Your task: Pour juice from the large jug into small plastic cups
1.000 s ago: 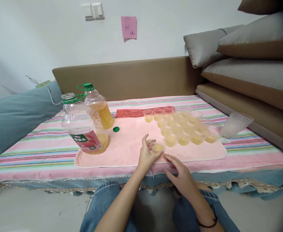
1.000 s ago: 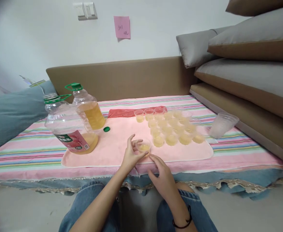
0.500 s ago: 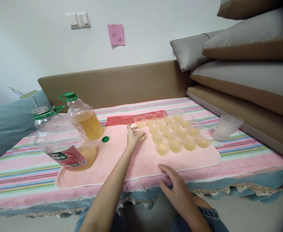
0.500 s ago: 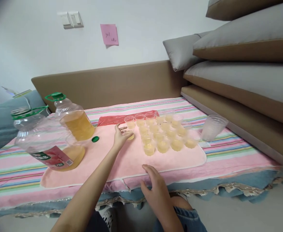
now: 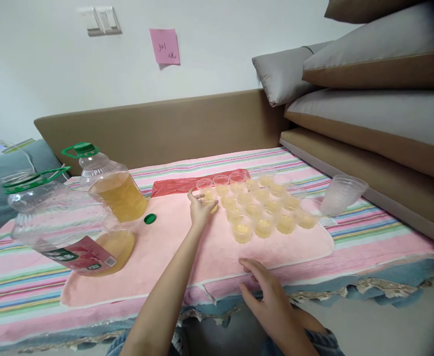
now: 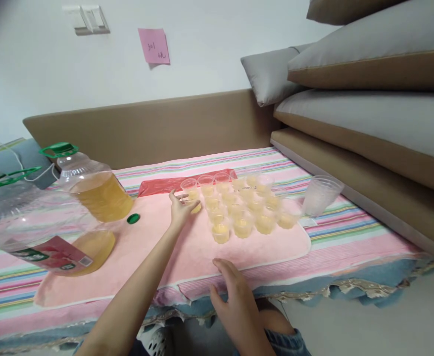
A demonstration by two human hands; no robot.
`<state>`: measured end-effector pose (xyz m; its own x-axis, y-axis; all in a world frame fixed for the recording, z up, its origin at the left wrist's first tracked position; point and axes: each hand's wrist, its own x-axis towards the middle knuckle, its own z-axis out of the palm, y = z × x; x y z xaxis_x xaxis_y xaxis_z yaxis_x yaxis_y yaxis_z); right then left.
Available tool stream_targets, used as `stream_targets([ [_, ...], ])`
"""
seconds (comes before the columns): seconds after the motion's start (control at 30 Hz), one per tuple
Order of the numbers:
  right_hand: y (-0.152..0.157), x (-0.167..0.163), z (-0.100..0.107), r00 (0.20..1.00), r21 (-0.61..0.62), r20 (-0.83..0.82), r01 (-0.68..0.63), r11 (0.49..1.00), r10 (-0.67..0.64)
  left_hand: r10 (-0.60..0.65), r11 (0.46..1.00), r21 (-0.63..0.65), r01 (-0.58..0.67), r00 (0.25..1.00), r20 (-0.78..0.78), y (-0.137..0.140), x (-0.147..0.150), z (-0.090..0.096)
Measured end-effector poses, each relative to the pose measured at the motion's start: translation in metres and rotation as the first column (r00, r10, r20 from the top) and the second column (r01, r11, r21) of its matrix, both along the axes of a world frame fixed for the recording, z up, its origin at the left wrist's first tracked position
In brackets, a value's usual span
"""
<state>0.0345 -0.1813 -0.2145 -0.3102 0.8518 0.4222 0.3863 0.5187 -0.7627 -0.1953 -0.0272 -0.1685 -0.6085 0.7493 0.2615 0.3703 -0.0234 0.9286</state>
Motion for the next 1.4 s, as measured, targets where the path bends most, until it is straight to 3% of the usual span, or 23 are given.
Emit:
stream_targets([
  [0.33,0.000,-0.007,-0.003,1.000,-0.004,0.008,0.005,1.000,-0.005,0.029,0.999,-0.045,-0.030,0.999,-0.027,0.001,0.005,0.001],
  [0.67,0.003,-0.011,0.002,1.000,-0.085,-0.015,-0.025,0.996,0.024,-0.042,0.998,-0.040,0.042,0.999,-0.001,-0.012,0.005,0.007],
  [0.87,0.004,-0.009,0.003,0.997,-0.110,-0.076,-0.043,0.993,0.035,-0.082,0.995,-0.053,0.082,0.997,-0.007,-0.056,0.006,0.013],
  [1.07,0.009,0.004,0.013,0.995,-0.125,-0.099,-0.014,0.992,0.002,-0.289,0.950,-0.117,0.291,0.957,0.028,-0.126,0.017,0.010],
  [1.27,0.012,0.029,0.016,0.963,-0.134,-0.222,0.125,0.983,-0.153,-0.330,0.937,-0.091,0.338,0.940,0.090,-0.159,0.021,0.011],
  [1.4,0.020,0.058,0.020,0.860,-0.189,-0.373,0.296,0.936,-0.347,-0.357,0.930,-0.061,0.363,0.929,0.095,-0.161,0.017,0.017],
])
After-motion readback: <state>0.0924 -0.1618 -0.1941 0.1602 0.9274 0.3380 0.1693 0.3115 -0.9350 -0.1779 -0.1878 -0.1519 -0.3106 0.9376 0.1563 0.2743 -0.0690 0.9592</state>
